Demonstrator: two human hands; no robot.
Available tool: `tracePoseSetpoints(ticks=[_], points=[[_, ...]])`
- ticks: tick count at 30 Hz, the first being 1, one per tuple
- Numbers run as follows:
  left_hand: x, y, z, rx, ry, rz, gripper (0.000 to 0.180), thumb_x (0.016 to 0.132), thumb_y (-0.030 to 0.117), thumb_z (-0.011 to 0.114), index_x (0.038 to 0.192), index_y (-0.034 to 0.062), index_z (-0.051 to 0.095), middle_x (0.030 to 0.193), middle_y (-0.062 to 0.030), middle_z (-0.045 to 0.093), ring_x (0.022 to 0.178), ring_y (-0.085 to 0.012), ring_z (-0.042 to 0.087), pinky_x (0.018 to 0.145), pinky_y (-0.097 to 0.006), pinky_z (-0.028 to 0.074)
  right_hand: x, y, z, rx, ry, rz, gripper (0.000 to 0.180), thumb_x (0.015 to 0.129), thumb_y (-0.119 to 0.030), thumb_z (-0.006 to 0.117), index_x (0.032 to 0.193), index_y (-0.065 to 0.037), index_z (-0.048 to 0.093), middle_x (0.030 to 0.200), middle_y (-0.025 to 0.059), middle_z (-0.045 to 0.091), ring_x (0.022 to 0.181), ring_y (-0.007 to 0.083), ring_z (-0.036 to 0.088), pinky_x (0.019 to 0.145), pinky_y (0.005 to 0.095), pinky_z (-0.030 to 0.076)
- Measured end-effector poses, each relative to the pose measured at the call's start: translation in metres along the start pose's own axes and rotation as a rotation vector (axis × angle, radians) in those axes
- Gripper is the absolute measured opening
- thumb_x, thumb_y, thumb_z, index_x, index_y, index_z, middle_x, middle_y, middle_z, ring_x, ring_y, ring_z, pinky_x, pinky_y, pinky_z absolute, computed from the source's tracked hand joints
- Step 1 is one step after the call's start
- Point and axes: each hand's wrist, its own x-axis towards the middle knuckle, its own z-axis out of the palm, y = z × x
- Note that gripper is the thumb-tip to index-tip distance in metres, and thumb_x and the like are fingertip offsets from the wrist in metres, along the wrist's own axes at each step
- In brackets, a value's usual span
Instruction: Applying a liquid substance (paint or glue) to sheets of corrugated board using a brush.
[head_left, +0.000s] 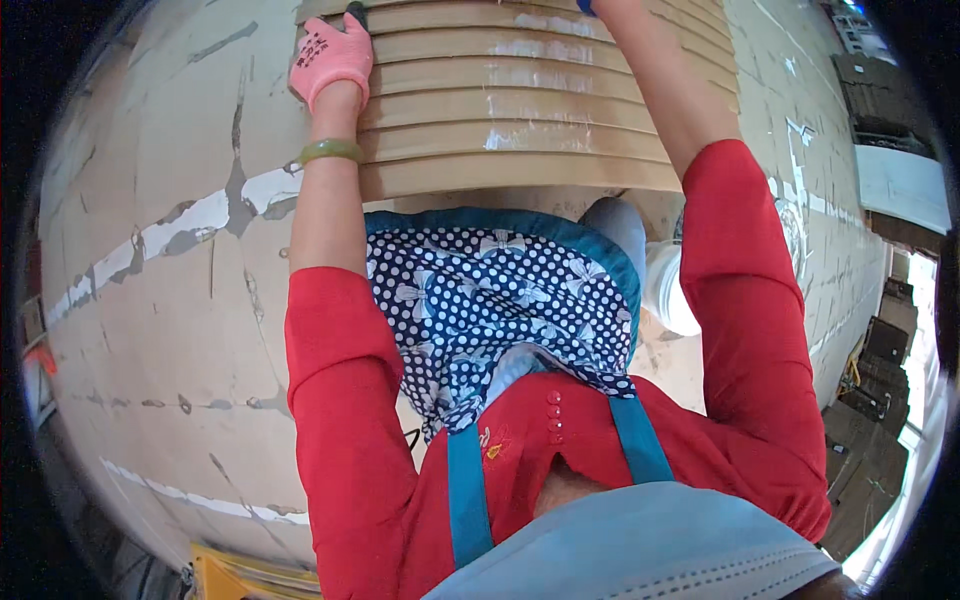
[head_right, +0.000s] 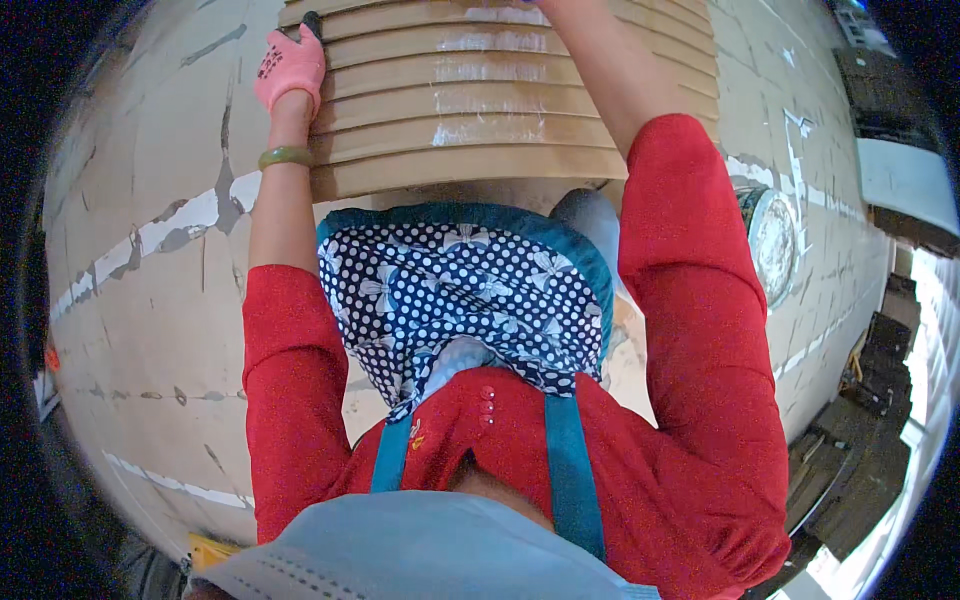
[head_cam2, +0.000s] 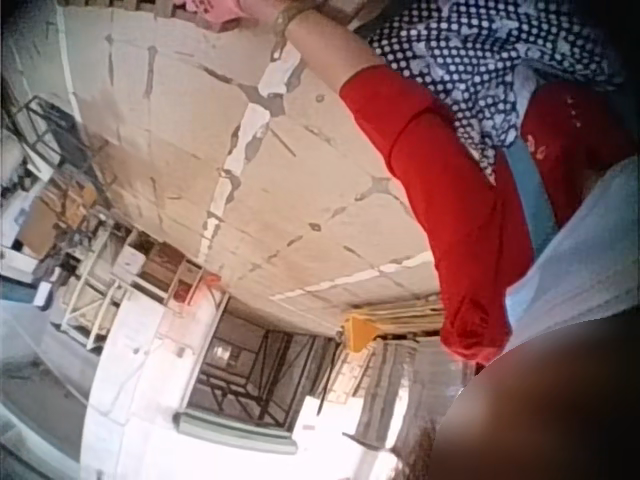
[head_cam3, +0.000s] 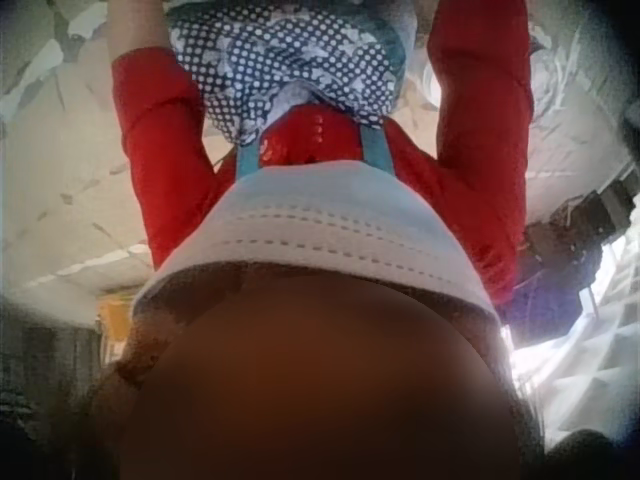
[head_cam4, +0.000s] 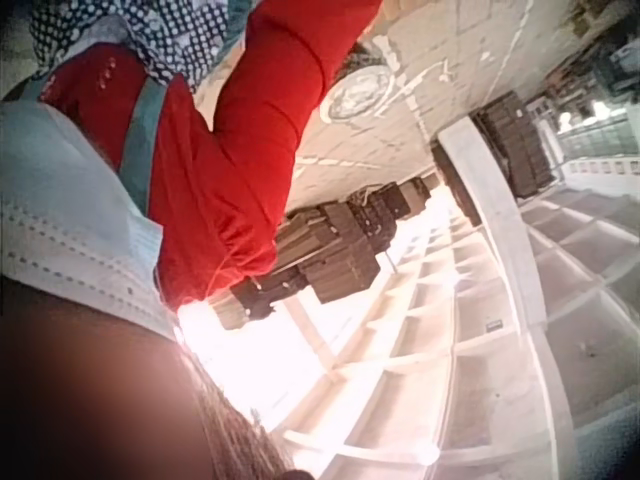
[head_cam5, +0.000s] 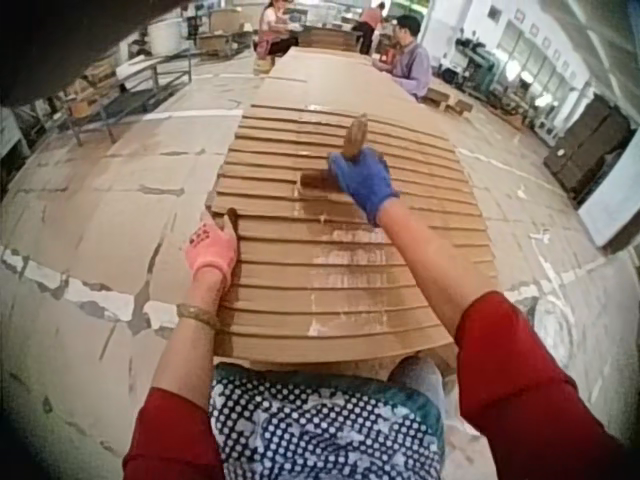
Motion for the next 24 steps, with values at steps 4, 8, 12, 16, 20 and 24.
tracePoseSetpoints(ticks=[4,8,12,16,20,24], points=[[-0.007,-0.003,-0.004,0.003,0.024,-0.011,0.054,0.090,0.047,0.039,0.115,0.0013,0.052,0.110,-0.0192,0.062,0.101,-0.0350,0.061,0.087,-0.043,0.046,-0.072,0.000,0.004,-0.011,-0.181,0.026,0.032,0.080,-0.033,0.065,0.070,-0.003,0.064,0.060,0.0063,0.058,0.057,0.0139,0.055,0.053,0.0336,0.043],[-0.009,0.000,-0.011,-0.011,0.050,0.003,0.052,0.090,0.047,0.041,0.112,0.0009,0.053,0.106,-0.0187,0.063,0.098,-0.0335,0.062,0.085,-0.042,0.048,-0.108,-0.003,-0.019,0.123,-0.472,0.014,0.019,0.083,-0.022,0.070,0.080,-0.003,0.067,0.073,-0.0010,0.062,0.071,0.0065,0.055,0.061,0.0268,0.046],[-0.008,0.002,-0.009,-0.019,0.044,0.008,0.053,0.090,0.048,0.042,0.112,0.0010,0.053,0.106,-0.0187,0.062,0.097,-0.0335,0.062,0.084,-0.042,0.048,-0.029,-0.023,-0.004,0.161,-0.165,0.042,0.038,0.077,-0.040,0.061,0.066,-0.003,0.064,0.056,0.0152,0.058,0.054,0.0238,0.060,0.052,0.0402,0.045],[-0.009,0.002,-0.009,-0.031,0.026,-0.001,0.053,0.090,0.048,0.042,0.112,0.0010,0.053,0.105,-0.0190,0.062,0.097,-0.0334,0.061,0.084,-0.043,0.048,0.053,-0.041,0.021,-0.180,0.112,-0.023,0.036,0.075,-0.040,0.062,0.067,-0.005,0.063,0.057,0.0141,0.059,0.055,0.0241,0.060,0.053,0.0390,0.046],[-0.007,0.006,-0.011,-0.036,0.010,0.002,0.053,0.090,0.049,0.041,0.111,0.0009,0.053,0.105,-0.0190,0.062,0.098,-0.0335,0.061,0.084,-0.042,0.047,0.054,-0.027,0.015,-0.213,-0.106,0.065,0.037,0.076,-0.041,0.063,0.067,-0.005,0.063,0.058,0.0135,0.060,0.053,0.0240,0.059,0.053,0.0384,0.046],[-0.008,0.003,-0.006,-0.035,0.032,0.009,0.054,0.090,0.048,0.042,0.112,0.0005,0.053,0.105,-0.0187,0.062,0.097,-0.0337,0.061,0.085,-0.042,0.047,-0.053,0.034,0.008,-0.016,-0.364,-0.084,0.036,0.078,-0.044,0.068,0.078,-0.007,0.068,0.068,0.0134,0.065,0.063,0.0191,0.064,0.061,0.0396,0.049]])
